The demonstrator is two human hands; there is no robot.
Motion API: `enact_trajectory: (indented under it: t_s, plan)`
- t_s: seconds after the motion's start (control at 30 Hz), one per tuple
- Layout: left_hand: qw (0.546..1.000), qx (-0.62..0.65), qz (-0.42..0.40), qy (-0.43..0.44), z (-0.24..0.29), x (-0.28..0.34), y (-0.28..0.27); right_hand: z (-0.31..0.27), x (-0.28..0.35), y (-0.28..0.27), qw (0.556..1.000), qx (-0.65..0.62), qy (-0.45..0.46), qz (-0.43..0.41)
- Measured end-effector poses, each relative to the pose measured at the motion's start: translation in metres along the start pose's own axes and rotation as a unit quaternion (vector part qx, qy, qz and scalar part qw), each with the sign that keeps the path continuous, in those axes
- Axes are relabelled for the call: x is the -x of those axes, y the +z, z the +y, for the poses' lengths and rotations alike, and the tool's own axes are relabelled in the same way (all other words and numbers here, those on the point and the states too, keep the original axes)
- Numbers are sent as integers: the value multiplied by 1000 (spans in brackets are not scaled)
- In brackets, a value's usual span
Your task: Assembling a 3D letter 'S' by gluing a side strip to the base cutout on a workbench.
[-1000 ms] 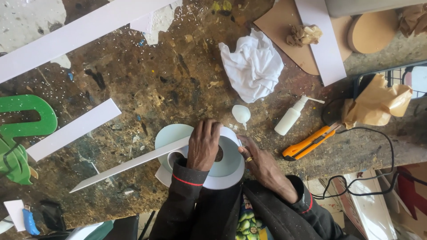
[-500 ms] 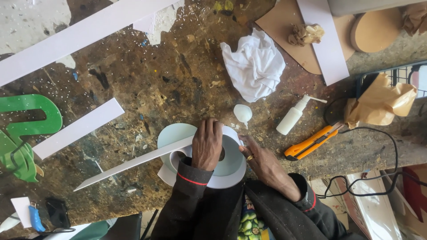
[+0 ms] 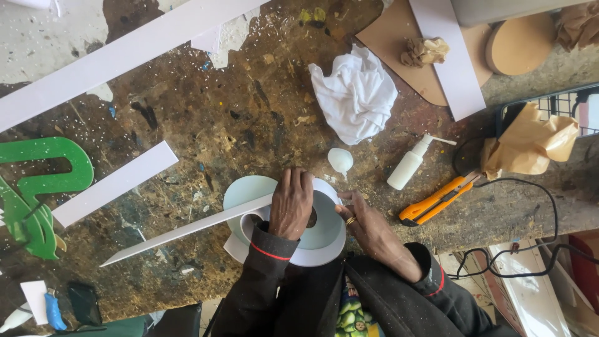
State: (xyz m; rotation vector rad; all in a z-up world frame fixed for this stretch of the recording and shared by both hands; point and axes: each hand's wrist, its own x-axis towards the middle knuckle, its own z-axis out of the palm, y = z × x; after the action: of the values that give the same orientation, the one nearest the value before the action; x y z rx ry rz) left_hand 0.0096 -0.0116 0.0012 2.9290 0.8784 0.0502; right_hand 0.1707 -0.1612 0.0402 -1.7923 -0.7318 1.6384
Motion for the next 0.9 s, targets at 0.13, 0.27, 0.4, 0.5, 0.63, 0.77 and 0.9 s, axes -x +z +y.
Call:
enact_trajectory:
  t_s: [0.13, 0.27, 0.4, 0.5, 0.63, 0.77, 0.9]
  plan:
    - [1000, 3, -11, 5, 0, -1, -1, -6, 0, -1, 1000, 8, -7, -4]
    - [1000, -3, -18, -4, 3, -5, -9, -2, -2, -3, 1000, 11, -8, -11]
    - [1000, -16, -20, -18, 7, -6, -11, 3, -7, -4, 1000, 17, -15, -14]
    - [999, -19, -16, -22, 8, -3, -7, 10, -12, -6, 999, 19, -2, -28]
    - [1000, -10, -1, -23, 7, -3, -8, 1, -25, -6, 999, 42, 6, -32]
    - [999, -26, 1, -24, 7, -1, -6, -5, -36, -8, 997, 77, 8, -20]
    - [999, -32, 9, -30, 9, 0, -8, -3, -39, -5, 997, 75, 5, -16]
